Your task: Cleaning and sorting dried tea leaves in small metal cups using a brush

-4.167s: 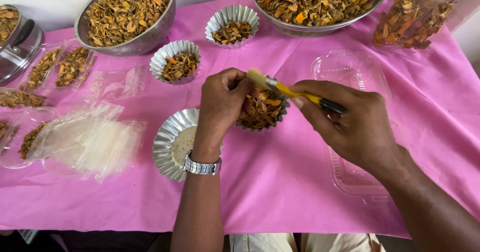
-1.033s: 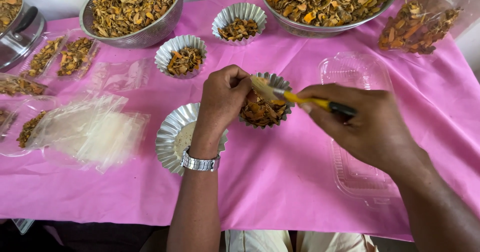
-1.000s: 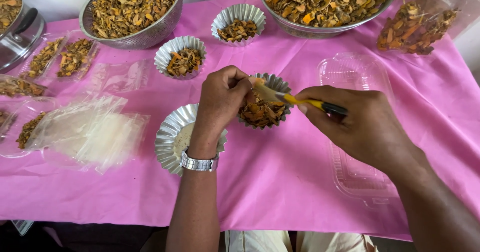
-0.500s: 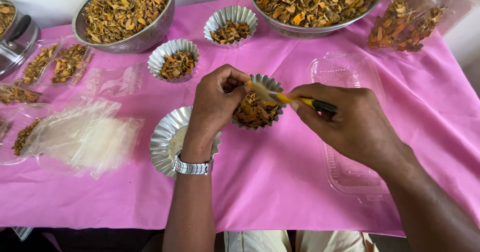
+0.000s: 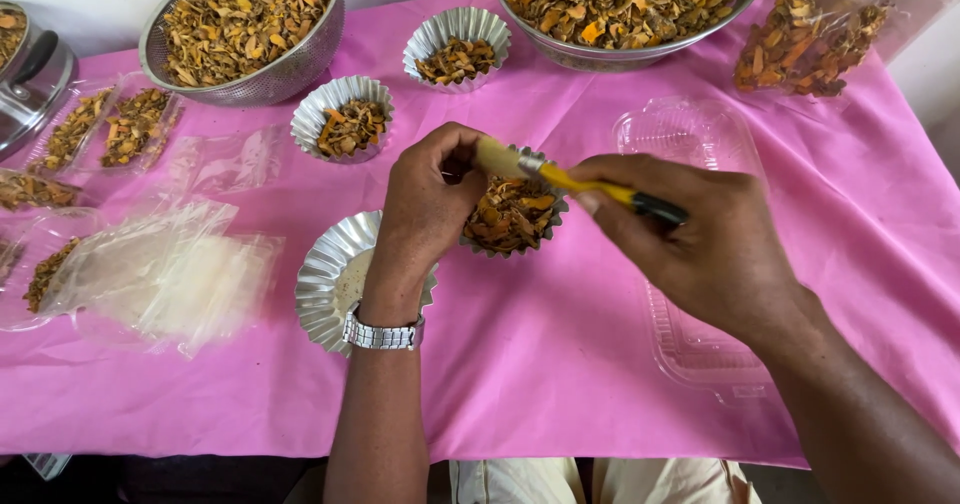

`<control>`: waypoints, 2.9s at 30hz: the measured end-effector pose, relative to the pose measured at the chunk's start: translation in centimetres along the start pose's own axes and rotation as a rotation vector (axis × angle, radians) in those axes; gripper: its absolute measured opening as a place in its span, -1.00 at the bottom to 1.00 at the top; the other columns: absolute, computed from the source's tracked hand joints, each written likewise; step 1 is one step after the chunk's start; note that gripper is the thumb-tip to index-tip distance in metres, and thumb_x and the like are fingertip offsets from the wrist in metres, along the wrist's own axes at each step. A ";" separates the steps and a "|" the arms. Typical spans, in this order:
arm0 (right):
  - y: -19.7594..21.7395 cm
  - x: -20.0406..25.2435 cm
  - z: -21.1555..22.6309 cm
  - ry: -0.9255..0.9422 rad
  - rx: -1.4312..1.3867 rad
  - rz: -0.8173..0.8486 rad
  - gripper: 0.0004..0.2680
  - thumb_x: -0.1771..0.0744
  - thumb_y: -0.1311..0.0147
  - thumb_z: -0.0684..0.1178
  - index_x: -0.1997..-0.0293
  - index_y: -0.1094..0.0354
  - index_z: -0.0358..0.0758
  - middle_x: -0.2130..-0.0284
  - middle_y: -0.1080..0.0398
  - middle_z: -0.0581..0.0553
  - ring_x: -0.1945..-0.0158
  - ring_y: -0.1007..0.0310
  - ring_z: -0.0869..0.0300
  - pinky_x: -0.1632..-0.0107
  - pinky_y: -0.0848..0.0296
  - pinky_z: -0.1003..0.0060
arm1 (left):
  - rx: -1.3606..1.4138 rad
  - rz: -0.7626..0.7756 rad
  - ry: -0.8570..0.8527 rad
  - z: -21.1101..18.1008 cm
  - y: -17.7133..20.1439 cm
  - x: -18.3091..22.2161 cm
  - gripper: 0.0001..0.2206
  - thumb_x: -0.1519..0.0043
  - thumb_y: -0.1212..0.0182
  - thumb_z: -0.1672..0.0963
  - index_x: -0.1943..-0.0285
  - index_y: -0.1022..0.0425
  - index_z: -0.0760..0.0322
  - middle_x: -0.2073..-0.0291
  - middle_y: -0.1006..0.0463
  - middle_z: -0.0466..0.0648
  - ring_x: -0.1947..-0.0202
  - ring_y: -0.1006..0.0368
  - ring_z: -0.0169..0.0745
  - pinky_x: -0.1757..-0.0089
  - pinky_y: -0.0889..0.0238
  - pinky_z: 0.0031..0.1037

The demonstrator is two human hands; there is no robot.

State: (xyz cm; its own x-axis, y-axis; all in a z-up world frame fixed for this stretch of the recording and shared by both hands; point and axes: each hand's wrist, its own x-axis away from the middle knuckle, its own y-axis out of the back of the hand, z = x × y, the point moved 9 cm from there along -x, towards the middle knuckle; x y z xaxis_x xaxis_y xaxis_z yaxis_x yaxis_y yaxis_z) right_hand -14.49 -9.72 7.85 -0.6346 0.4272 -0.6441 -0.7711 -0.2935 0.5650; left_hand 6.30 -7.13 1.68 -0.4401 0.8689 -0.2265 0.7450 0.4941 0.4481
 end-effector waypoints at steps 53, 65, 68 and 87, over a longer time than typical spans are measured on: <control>3.7 0.7 -1.8 -0.001 0.265 -0.236 -0.91 -0.46 -0.21 -0.29 -0.08 -0.51 -0.44 0.27 -0.54 -0.13 0.42 -0.37 0.25 0.32 -0.38 0.30 | -0.570 0.040 -0.358 0.7 -5.3 -0.9 -0.87 -0.16 -0.22 0.28 0.35 -0.41 0.21 0.53 -0.55 -0.08 0.42 -0.45 -0.04 0.34 -0.32 -0.23; 0.4 0.2 -2.8 -0.243 -0.110 -0.059 -0.86 -0.38 -0.17 -0.16 -0.01 -0.52 -0.34 0.25 -0.56 -0.08 0.49 -0.29 0.34 0.44 -0.28 0.47 | -0.023 0.001 0.087 2.3 -1.6 -1.0 -0.91 -0.16 -0.19 0.20 0.19 -0.47 0.18 0.37 -0.51 -0.21 0.31 -0.40 -0.41 0.26 -0.30 -0.55; 0.8 0.1 -2.5 -0.232 -0.066 -0.078 -0.87 -0.39 -0.18 -0.17 -0.01 -0.52 -0.35 0.26 -0.55 -0.06 0.52 -0.23 0.35 0.46 -0.22 0.46 | 0.009 0.008 0.101 1.8 -1.4 -0.8 -0.77 -0.15 -0.23 0.17 0.00 -0.57 0.14 0.24 -0.60 -0.21 0.19 -0.49 -0.40 0.14 -0.39 -0.56; 0.9 0.3 -1.9 -0.212 -0.144 -0.082 -0.85 -0.42 -0.10 -0.14 -0.03 -0.48 -0.41 0.43 -0.43 -0.06 0.57 -0.16 0.34 0.53 -0.15 0.49 | 0.254 0.051 0.197 2.5 -1.6 -0.5 -0.90 -0.25 -0.12 0.26 0.32 -0.40 0.25 0.48 -0.50 -0.08 0.51 -0.52 -0.36 0.40 -0.46 -0.58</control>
State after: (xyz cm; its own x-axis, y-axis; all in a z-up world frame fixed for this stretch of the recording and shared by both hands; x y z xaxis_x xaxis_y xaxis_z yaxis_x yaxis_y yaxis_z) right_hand -15.41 -11.50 7.17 -0.5564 0.6197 -0.5534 -0.8284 -0.3625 0.4270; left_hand 6.57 -8.27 -1.07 -0.4691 0.8827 -0.0266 0.8588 0.4630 0.2192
